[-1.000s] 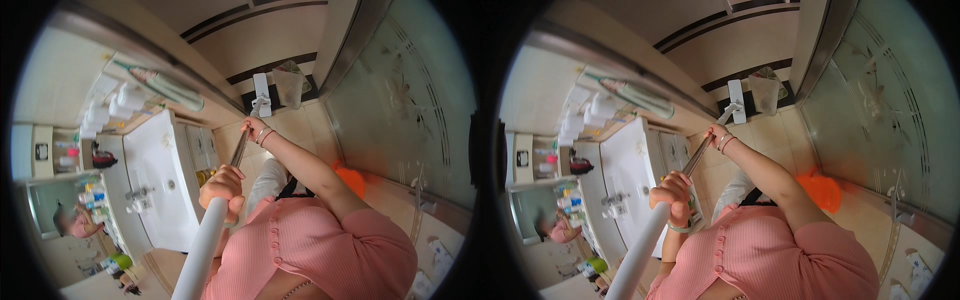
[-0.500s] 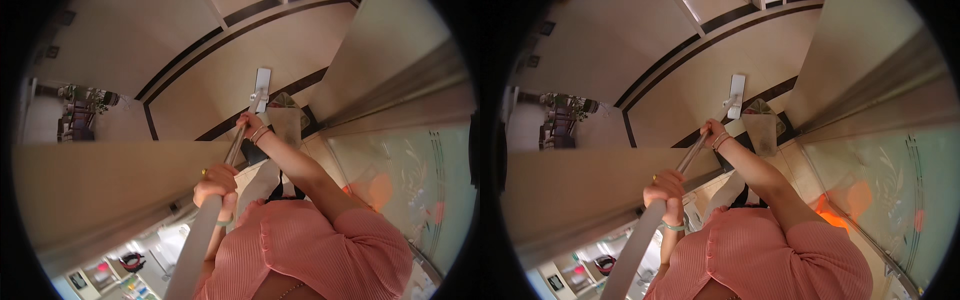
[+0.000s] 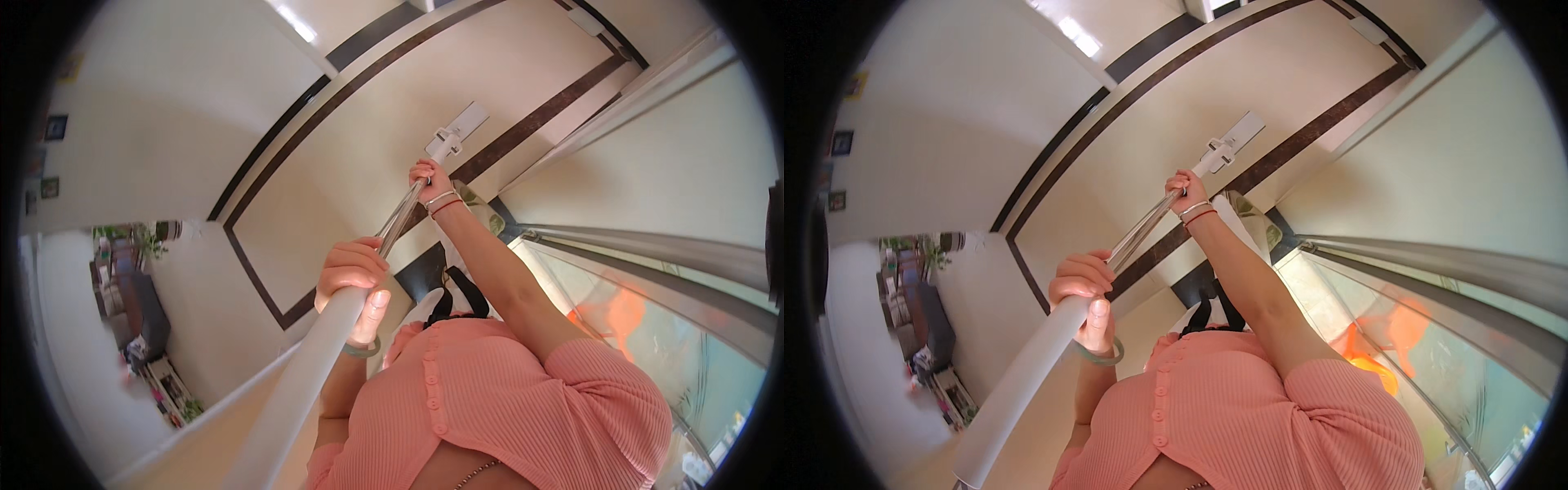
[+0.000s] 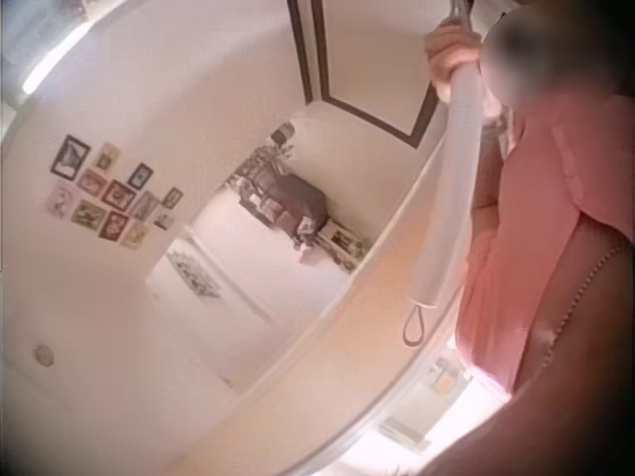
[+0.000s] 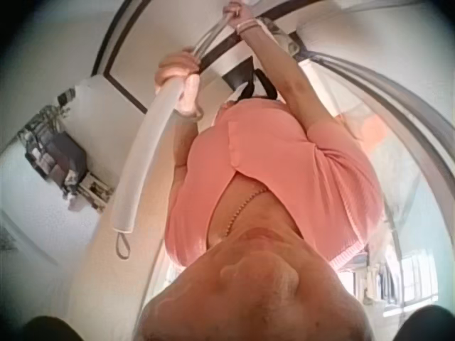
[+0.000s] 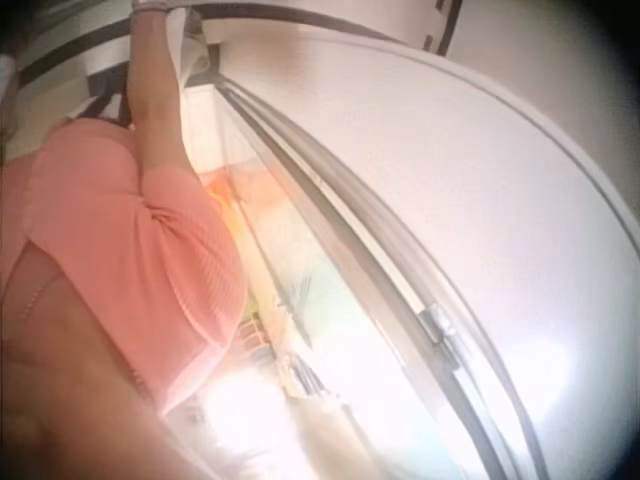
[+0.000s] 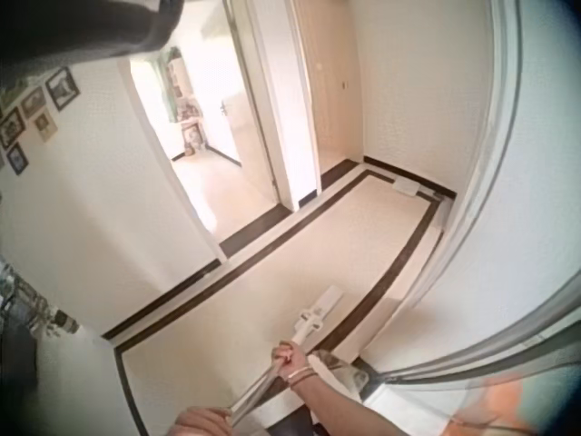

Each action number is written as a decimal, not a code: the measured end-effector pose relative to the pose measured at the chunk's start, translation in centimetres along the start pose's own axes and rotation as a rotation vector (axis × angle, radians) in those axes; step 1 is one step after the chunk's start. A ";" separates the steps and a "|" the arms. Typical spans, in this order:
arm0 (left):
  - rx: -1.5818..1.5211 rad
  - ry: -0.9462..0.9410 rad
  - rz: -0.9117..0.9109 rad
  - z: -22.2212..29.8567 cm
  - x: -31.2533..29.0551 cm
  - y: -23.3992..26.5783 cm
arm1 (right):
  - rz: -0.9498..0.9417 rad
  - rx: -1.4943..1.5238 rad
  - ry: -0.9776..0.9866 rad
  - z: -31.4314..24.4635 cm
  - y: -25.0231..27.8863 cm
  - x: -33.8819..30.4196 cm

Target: The person prepares a mop by dipping it into a bucket and wringing it out. They then proceed to mop the tiled floor in a bedroom, moving around furniture such as a bed and a chair. The person briefly adjusts a hanging bag before continuing to mop the floor area near the window.

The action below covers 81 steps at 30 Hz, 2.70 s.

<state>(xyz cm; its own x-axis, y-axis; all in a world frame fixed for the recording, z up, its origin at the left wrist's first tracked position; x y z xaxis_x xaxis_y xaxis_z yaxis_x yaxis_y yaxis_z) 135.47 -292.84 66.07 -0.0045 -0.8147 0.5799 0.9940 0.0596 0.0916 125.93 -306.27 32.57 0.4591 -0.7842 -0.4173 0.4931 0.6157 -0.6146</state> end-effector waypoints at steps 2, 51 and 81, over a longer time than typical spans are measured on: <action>0.010 0.008 -0.033 -2.9 3.5 -1.9 | -0.031 -0.006 0.061 -3.5 -3.2 2.1; -0.996 -0.113 -1.320 -28.7 52.1 -53.5 | -0.368 0.275 0.981 -43.1 -52.7 12.0; -1.324 -0.242 -1.957 -17.0 47.6 -117.2 | -0.220 0.698 1.600 -85.8 -71.6 -27.0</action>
<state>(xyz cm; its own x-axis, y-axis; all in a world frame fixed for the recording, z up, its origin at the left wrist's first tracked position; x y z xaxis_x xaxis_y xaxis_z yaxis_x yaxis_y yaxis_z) 20.63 -348.43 69.14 -0.5639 0.6199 0.5457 -0.6752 -0.7265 0.1276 14.79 -335.77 30.42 -0.5529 0.1161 -0.8251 0.8332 0.0761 -0.5477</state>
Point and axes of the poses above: each hand's wrist, its own x-axis towards the middle knuckle, its own y-axis out of the back of the hand, z = x × y, the point moved 9 cm from there along x, towards the middle knuckle, and after that the axes turned 10 degrees about x, right-handed, at the moved point
